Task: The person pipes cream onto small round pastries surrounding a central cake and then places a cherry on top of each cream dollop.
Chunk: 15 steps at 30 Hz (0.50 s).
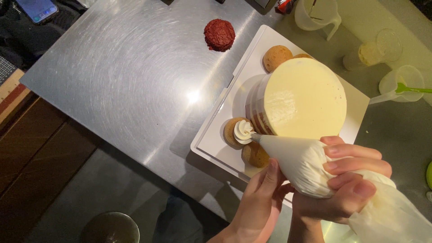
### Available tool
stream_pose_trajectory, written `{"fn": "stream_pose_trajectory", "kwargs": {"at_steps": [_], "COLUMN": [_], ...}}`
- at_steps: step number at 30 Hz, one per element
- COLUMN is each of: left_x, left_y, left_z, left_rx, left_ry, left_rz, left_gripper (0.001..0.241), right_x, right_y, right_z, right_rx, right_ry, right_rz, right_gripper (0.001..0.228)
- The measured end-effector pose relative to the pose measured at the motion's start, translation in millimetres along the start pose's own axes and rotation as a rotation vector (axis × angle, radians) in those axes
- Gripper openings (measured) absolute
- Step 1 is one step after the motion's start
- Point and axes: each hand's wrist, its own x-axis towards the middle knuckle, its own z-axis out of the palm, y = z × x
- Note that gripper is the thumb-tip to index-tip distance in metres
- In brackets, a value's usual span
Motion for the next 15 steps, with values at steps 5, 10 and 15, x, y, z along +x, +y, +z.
{"fn": "stream_pose_trajectory", "kwargs": {"at_steps": [5, 10, 15], "left_x": [3, 3, -14], "left_y": [11, 24, 16], "left_z": [3, 3, -27], "left_rx": [0.019, 0.053, 0.588], "left_ry": [0.001, -0.051, -0.049], "left_rz": [-0.007, 0.039, 0.215], "left_gripper": [0.061, 0.063, 0.081], "right_x": [4, 8, 61], "right_y": [6, 10, 49], "right_z": [-5, -10, -62], "right_rx": [0.129, 0.263, 0.386], "right_ry": [-0.055, -0.11, -0.157], "right_rz": [-0.101, -0.209, -0.296], "right_gripper": [0.037, 0.036, 0.037]}}
